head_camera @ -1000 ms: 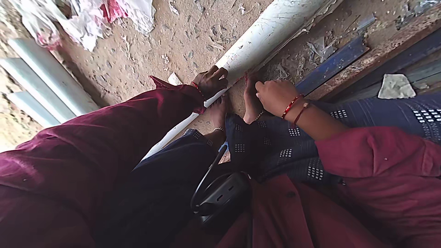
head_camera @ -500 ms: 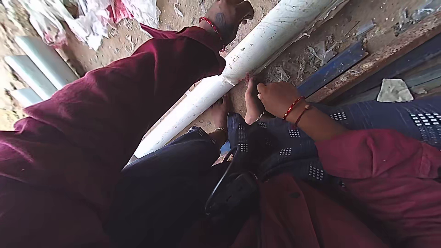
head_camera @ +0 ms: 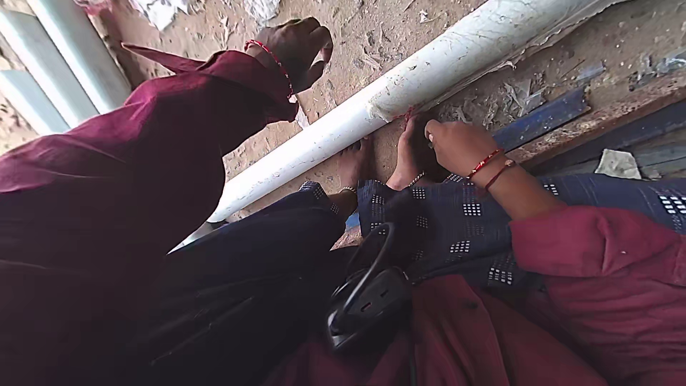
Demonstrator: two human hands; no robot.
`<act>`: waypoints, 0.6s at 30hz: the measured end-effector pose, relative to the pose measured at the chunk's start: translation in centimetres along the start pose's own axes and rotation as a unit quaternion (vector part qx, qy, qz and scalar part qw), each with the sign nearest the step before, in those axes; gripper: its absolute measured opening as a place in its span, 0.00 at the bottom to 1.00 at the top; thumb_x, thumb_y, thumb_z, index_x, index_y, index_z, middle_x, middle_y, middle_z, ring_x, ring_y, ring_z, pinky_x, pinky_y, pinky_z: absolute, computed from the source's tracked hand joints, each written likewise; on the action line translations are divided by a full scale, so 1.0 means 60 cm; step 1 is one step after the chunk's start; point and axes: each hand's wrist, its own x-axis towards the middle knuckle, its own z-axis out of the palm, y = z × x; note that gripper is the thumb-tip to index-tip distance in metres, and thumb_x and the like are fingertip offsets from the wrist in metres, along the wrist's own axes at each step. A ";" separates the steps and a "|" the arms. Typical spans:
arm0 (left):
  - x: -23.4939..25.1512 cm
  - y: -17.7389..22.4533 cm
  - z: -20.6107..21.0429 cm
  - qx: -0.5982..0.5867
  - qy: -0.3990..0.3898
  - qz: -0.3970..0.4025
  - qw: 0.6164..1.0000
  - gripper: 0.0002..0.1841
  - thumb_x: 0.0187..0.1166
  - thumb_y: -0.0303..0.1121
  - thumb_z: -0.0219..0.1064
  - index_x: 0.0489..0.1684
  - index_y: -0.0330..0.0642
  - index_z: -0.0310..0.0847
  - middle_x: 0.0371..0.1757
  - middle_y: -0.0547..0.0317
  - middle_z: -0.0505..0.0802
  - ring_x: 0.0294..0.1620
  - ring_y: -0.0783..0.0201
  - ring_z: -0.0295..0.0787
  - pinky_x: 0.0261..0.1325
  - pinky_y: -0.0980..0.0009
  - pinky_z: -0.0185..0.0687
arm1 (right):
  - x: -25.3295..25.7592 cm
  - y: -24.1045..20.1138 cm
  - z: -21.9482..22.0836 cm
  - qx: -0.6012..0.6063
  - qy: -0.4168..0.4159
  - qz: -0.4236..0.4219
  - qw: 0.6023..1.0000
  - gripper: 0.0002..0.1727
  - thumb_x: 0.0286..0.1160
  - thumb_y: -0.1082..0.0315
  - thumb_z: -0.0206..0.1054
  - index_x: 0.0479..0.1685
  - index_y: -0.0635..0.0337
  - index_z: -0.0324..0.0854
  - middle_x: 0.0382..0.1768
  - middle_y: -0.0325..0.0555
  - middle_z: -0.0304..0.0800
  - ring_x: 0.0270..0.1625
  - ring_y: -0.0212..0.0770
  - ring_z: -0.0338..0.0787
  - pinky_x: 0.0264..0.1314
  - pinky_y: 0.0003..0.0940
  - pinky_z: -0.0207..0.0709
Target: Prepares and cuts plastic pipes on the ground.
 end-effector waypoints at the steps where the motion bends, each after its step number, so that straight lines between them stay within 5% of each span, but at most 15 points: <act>1: -0.021 -0.004 0.017 -0.024 -0.006 -0.005 1.000 0.12 0.79 0.32 0.66 0.56 0.38 0.81 0.59 0.34 0.88 0.62 0.28 0.87 0.53 0.27 0.80 | 0.002 0.001 0.004 0.001 0.012 0.000 1.000 0.15 0.91 0.74 0.50 0.67 0.68 0.77 0.53 0.71 0.89 0.59 0.73 0.89 0.55 0.69 0.78; 5: -0.114 0.059 0.094 -0.158 -0.044 -0.090 0.982 0.22 0.79 0.30 0.71 0.69 0.27 0.77 0.70 0.27 0.83 0.73 0.28 0.80 0.74 0.35 0.73 | 0.007 0.009 0.028 0.044 0.107 -0.006 0.993 0.18 0.89 0.76 0.49 0.64 0.65 0.83 0.46 0.71 0.91 0.50 0.74 0.91 0.50 0.72 0.77; 8: -0.159 0.130 0.179 -0.187 -0.018 -0.148 0.971 0.44 0.69 0.30 0.82 0.86 0.26 0.61 0.87 0.25 0.67 0.88 0.28 0.61 0.86 0.38 0.59 | 0.016 0.019 0.043 0.068 0.141 0.035 0.987 0.19 0.92 0.72 0.48 0.64 0.62 0.85 0.44 0.68 0.92 0.48 0.70 0.92 0.51 0.71 0.77; 10: -0.153 0.139 0.237 -0.170 0.047 -0.162 0.971 0.50 0.65 0.27 0.82 0.92 0.32 0.55 0.90 0.22 0.60 0.91 0.24 0.51 0.90 0.32 0.42 | 0.018 0.022 0.049 0.087 0.137 0.066 0.985 0.18 0.93 0.70 0.50 0.66 0.62 0.84 0.42 0.66 0.92 0.44 0.67 0.91 0.50 0.68 0.78; 12: -0.137 0.131 0.249 -0.144 0.057 -0.185 0.970 0.48 0.68 0.23 0.77 0.94 0.41 0.54 0.87 0.23 0.65 0.87 0.21 0.59 0.84 0.25 0.48 | 0.021 0.018 0.058 0.116 0.131 0.087 0.981 0.17 0.92 0.71 0.52 0.68 0.64 0.82 0.41 0.64 0.91 0.42 0.61 0.90 0.52 0.61 0.79; 14: -0.123 0.113 0.231 -0.157 0.014 -0.196 0.968 0.53 0.64 0.26 0.83 0.95 0.42 0.52 0.86 0.26 0.67 0.84 0.23 0.64 0.81 0.27 0.55 | 0.020 0.015 0.070 0.146 0.142 0.095 0.974 0.17 0.91 0.73 0.53 0.69 0.67 0.80 0.40 0.59 0.91 0.39 0.51 0.91 0.51 0.50 0.82; 18: -0.110 0.054 0.184 -0.252 -0.033 -0.189 0.948 0.50 0.64 0.30 0.84 0.92 0.41 0.58 0.82 0.29 0.74 0.79 0.26 0.73 0.76 0.32 0.66 | 0.007 0.005 0.093 0.279 0.187 0.096 0.937 0.16 0.88 0.78 0.53 0.68 0.77 0.76 0.30 0.50 0.87 0.27 0.32 0.85 0.37 0.28 0.82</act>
